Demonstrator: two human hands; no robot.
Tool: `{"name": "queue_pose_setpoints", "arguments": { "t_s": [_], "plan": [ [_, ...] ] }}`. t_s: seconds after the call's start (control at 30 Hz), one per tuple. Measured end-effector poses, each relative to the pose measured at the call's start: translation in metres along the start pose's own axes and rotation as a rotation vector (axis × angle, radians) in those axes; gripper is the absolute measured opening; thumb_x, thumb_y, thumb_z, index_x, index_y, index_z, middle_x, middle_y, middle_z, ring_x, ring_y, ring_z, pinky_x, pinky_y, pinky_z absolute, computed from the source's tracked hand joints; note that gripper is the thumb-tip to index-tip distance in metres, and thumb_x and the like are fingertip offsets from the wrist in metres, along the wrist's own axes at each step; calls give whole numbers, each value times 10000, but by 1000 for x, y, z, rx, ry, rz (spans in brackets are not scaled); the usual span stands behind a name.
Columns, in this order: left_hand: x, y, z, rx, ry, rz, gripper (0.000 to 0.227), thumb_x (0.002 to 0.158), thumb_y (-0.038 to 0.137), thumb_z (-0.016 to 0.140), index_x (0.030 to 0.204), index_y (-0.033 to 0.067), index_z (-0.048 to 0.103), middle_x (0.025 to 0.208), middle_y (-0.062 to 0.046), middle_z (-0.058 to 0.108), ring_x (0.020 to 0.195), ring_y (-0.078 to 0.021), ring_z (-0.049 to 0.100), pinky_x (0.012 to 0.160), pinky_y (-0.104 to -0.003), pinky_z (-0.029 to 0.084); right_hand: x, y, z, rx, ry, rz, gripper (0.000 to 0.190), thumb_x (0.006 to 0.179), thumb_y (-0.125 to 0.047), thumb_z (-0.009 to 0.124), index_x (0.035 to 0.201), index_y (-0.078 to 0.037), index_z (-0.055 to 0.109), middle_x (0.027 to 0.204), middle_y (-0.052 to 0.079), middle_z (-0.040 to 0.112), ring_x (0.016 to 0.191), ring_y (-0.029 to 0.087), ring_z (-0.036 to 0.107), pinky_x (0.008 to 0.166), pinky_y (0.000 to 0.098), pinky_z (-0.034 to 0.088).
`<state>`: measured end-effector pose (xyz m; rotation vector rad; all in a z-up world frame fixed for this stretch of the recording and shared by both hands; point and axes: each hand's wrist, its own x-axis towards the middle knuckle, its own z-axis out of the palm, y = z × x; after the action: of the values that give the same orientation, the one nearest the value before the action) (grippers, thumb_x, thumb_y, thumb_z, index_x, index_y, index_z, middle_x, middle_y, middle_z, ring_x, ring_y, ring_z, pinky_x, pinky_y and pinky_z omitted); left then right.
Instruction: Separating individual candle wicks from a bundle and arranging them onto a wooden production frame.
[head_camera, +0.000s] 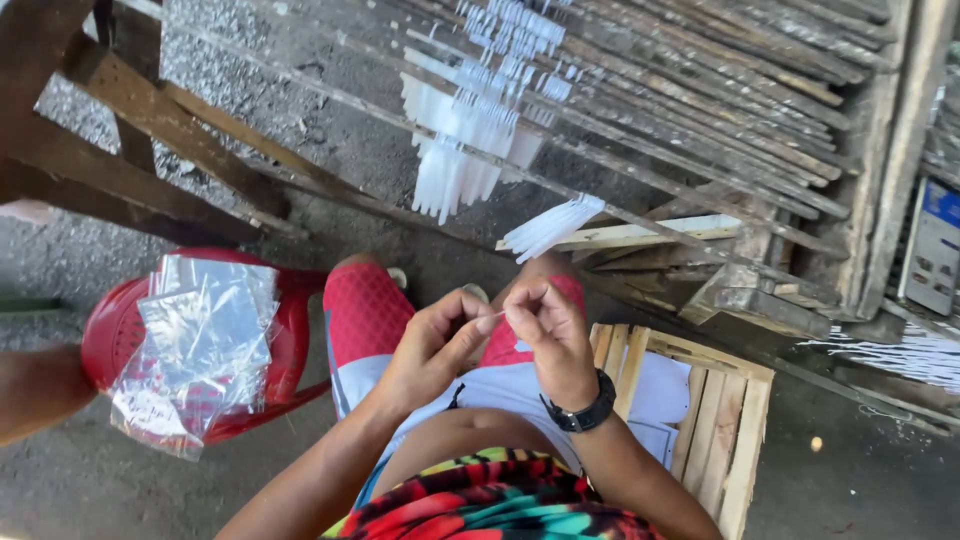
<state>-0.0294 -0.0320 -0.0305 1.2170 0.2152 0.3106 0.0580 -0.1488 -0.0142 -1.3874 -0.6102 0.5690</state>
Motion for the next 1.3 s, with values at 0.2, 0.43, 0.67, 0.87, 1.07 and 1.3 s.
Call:
{"name": "queue_pose_setpoints", "arguments": {
  "t_s": [0.2,0.43,0.67,0.87,1.07,1.3],
  "plan": [
    [4,-1,-2,53,9,-25,127,791,119,600,773,-6,594,575,-73,543,503,-99,502,407,-221,441,10,-4,1,-9,-57,-7,89,830,-90,520,813,-5,497,710,34,431,620,59,374,551,207,346],
    [15,33,-40,300,-53,43,85,801,90,546,796,13,582,580,-78,539,564,-138,498,518,-283,448,0,-26,-26,-146,-257,-12,191,827,-184,510,853,1,551,803,92,481,717,159,461,661,267,393],
    [9,44,-61,354,-22,-12,109,823,48,489,856,16,587,577,-36,506,594,-95,444,535,-237,422,-8,18,-19,-700,-604,-165,105,787,-186,563,739,-98,533,809,88,542,763,310,553,632,402,435],
    [9,41,-45,211,23,169,77,826,20,486,878,-8,535,615,-62,530,566,-115,476,534,-241,427,14,23,-24,-526,-462,-4,86,788,-176,549,817,-98,570,882,73,595,788,239,583,662,327,466],
    [12,33,-18,249,11,241,74,795,22,536,863,-7,538,582,-66,535,501,-111,478,459,-235,418,24,-26,-10,-369,-248,-109,350,754,-380,600,919,-73,572,1025,79,558,918,200,551,745,282,450],
    [15,41,-3,352,-55,197,138,766,46,574,890,-12,554,573,-98,553,460,-175,532,427,-271,440,20,-28,-12,-452,-76,-270,183,809,-225,581,720,-67,609,852,74,589,839,235,608,738,303,459]
  ]
}}
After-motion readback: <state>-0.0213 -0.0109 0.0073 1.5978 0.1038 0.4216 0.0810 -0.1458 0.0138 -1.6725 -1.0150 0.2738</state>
